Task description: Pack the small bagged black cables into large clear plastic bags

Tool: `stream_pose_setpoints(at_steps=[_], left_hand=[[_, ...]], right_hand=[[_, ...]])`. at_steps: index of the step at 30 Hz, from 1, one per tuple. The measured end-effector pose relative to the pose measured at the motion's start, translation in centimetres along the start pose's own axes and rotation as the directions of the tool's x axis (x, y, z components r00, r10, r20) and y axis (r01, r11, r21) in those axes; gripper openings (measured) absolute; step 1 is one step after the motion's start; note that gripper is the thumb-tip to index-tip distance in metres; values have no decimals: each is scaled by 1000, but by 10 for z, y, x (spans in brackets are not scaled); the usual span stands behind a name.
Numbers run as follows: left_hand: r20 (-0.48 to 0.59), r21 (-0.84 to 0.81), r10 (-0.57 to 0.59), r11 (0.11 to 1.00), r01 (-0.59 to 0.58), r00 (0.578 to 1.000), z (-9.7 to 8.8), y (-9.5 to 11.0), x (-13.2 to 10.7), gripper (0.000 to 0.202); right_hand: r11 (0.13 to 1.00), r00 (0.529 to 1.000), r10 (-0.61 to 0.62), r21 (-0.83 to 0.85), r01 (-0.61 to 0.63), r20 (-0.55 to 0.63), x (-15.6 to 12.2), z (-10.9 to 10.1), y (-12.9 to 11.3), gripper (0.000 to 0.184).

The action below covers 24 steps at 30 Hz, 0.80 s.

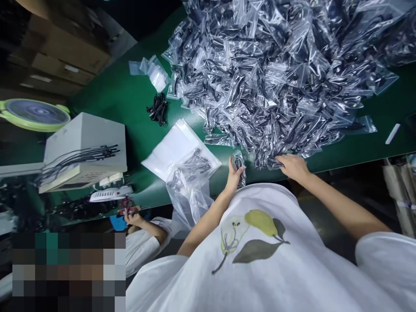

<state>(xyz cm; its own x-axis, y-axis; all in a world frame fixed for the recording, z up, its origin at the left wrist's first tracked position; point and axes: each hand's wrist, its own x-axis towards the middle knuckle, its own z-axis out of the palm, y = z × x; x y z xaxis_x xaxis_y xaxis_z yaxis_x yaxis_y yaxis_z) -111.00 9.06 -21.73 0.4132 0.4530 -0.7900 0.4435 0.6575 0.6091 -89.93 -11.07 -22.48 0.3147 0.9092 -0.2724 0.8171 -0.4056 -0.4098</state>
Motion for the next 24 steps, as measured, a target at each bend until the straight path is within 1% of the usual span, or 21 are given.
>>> stream_pose_setpoints(at_steps=[1,3,4,6,7,9,11,12,13,15,16,17,18,20,22,24], left_hand=[[-19,-7,-11,1000,10,1000,-4,2,1,56],[-69,-8,-28,1000,28,997,-11,6,3,38],[-91,-13,-29,1000,28,995,-14,7,3,34],[-124,-36,-25,999,21,992,-19,8,5,36],[-132,-51,-24,999,17,991,-21,9,5,37],[-131,-91,-19,996,7,991,-25,12,7,38],[-120,-141,-11,990,-6,993,-29,14,10,38],[-114,-168,-7,986,-12,994,-31,15,12,39],[-106,-195,-4,981,-17,994,-33,16,13,42],[-90,-239,2,971,-23,996,-39,17,15,48],[-79,-259,2,966,-22,997,-41,17,16,51],[-67,-281,1,960,-20,998,-43,18,16,53],[-59,-303,3,953,-20,998,-45,18,15,53],[-51,-362,6,932,-24,999,-47,19,15,53],[-52,-428,6,903,-28,999,-48,20,14,54],[-48,-462,-6,887,-17,999,-48,21,15,56]], right_hand=[[998,999,-53,-30,52,-13,18,-8,-4,39],[980,985,-172,-104,169,-18,60,-24,-20,44],[960,969,-247,-139,244,-8,81,-29,-32,43],[908,927,-375,-192,372,19,119,-36,-55,38],[891,913,-406,-208,404,34,133,-37,-64,36],[890,915,-399,-217,402,57,153,-34,-74,33],[896,921,-385,-214,390,64,163,-27,-73,32],[880,906,-416,-217,422,76,166,-23,-70,33],[848,877,-471,-224,480,99,169,-18,-67,35],[762,797,-581,-234,604,167,174,-9,-63,36],[731,767,-612,-231,642,193,177,-6,-63,35],[715,749,-631,-222,663,203,178,-4,-64,33],[715,746,-638,-211,666,192,177,-4,-67,31],[737,759,-638,-183,651,130,171,-10,-74,28],[776,792,-607,-170,608,61,160,-23,-78,28],[816,836,-548,-201,542,27,150,-42,-74,29]])
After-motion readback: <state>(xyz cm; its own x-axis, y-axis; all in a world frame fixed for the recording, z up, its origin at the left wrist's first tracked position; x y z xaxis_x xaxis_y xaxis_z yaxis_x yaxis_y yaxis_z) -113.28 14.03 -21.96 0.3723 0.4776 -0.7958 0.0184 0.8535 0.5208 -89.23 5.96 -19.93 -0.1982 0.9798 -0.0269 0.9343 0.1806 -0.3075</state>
